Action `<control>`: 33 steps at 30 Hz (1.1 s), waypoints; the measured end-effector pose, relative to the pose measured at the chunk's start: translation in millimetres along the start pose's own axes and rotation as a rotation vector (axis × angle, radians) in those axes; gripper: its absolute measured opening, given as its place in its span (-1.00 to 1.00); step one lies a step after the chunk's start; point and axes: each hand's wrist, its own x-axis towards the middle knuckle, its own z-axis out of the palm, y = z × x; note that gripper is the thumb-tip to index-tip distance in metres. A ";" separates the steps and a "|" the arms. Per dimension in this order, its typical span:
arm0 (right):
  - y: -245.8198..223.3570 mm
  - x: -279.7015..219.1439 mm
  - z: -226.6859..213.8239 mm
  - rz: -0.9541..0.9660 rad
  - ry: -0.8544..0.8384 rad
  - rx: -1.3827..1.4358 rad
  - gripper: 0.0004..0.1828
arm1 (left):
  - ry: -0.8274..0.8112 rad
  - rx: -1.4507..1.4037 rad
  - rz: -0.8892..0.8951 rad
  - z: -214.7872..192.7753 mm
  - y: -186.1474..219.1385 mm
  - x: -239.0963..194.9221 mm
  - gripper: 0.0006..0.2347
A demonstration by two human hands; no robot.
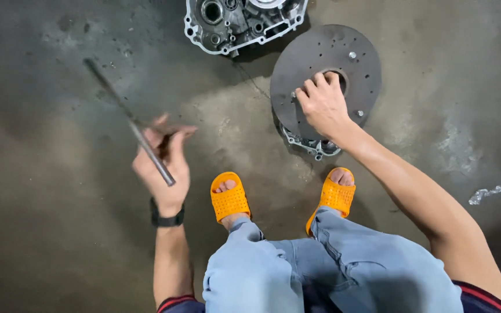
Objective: Disassembling a motorcycle engine flywheel assembly using a T-handle wrench and a metal rod for leverage while sitting on the floor.
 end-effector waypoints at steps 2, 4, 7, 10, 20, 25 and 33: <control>-0.9 -2.2 -21.4 0.012 -0.038 -0.033 -0.87 | -0.056 -0.160 -0.001 20.1 20.1 3.2 -0.91; 7.1 2.1 -49.2 0.024 -0.077 -0.068 -0.82 | -0.118 -0.319 0.000 41.6 33.8 7.4 -0.85; 23.0 17.2 -119.9 0.147 0.011 0.166 -0.75 | -0.206 -0.387 0.118 73.0 45.2 11.5 -0.85; 26.2 45.9 -211.4 0.171 0.182 0.467 -0.65 | -0.395 -0.273 0.184 92.2 57.4 14.0 -0.76; 13.2 72.4 -230.7 -0.201 -0.022 0.272 -0.52 | -0.329 -0.273 0.277 119.5 50.5 8.2 -0.76; 10.3 74.7 -221.6 -0.205 -0.033 0.298 -0.52 | -0.303 -0.273 0.297 117.9 48.6 11.3 -0.79; -1.6 96.5 -214.8 -0.291 -0.005 0.322 -0.59 | -0.192 -0.255 0.260 109.2 23.9 4.2 -0.91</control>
